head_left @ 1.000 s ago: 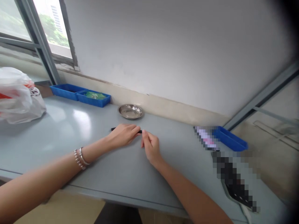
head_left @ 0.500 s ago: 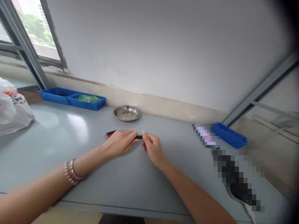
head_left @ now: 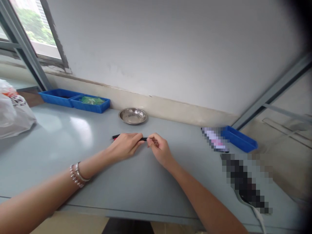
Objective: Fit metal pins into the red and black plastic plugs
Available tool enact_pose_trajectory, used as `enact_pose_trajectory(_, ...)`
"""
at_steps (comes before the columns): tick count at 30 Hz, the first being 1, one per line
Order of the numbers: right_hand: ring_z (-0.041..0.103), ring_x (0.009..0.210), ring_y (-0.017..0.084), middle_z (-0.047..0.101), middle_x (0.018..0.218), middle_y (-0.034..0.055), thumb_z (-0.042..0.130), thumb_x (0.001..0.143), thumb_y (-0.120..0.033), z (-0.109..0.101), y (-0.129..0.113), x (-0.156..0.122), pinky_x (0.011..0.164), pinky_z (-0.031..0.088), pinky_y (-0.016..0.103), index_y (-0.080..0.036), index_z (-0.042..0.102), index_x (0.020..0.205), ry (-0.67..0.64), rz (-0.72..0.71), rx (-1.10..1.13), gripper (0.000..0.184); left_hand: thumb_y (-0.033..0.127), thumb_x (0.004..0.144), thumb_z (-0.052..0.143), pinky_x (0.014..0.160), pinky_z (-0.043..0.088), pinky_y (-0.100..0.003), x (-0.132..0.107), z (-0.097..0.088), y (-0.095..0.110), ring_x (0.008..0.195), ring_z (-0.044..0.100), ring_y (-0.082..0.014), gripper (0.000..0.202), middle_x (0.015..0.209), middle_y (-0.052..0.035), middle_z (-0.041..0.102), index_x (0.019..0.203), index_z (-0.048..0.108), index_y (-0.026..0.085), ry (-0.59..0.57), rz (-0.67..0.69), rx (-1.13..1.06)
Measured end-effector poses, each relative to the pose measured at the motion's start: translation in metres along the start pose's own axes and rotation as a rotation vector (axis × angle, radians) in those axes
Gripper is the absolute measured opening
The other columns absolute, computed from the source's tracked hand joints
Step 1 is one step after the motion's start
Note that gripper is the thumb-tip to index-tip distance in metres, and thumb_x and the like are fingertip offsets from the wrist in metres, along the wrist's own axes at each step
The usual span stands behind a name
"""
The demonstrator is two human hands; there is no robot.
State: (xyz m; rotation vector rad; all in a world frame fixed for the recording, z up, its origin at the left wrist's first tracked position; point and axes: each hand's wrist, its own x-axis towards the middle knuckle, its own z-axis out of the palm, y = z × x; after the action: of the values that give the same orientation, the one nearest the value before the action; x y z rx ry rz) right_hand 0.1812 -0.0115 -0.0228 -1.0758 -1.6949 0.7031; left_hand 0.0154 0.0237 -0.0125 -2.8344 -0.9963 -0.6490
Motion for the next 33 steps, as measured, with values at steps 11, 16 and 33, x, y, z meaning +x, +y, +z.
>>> enact_pose_trajectory(11, 0.041, 0.05, 0.009, 0.044, 0.052, -0.0041, 0.038, 0.083, -0.037, -0.0016, 0.0023, 0.0008, 0.052, 0.034, 0.021, -0.019, 0.044, 0.062, -0.017, 0.039, -0.024, 0.028, 0.039, 0.089, 0.022, 0.047, 0.027, -0.023, 0.0005, -0.0002, -0.0021, 0.052, 0.049, -0.0132, 0.034, 0.061, -0.0018, 0.053, 0.073, 0.043, 0.018, -0.006, 0.004, 0.012)
enact_pose_trajectory(16, 0.045, 0.054, 0.009, 0.047, 0.057, -0.0035, 0.04, 0.082, -0.042, -0.0022, 0.0024, 0.0019, 0.054, 0.037, 0.021, -0.019, 0.046, 0.07, -0.042, 0.08, 0.043, 0.026, 0.038, 0.089, 0.021, 0.048, 0.028, -0.023, 0.0011, -0.0028, -0.0019, 0.053, 0.049, -0.0134, 0.034, 0.061, -0.0015, 0.052, 0.074, 0.043, 0.017, -0.032, -0.015, 0.022)
enact_pose_trajectory(33, 0.052, 0.049, 0.01, 0.055, 0.056, -0.0026, 0.052, 0.075, -0.034, -0.0045, 0.0072, 0.004, 0.05, 0.041, 0.023, -0.019, 0.051, 0.078, -0.04, 0.142, 0.164, 0.015, 0.038, 0.09, 0.022, 0.048, 0.028, -0.023, 0.0002, -0.002, -0.0007, 0.055, 0.051, -0.014, 0.033, 0.063, -0.0017, 0.053, 0.078, 0.044, 0.016, -0.053, -0.018, 0.008)
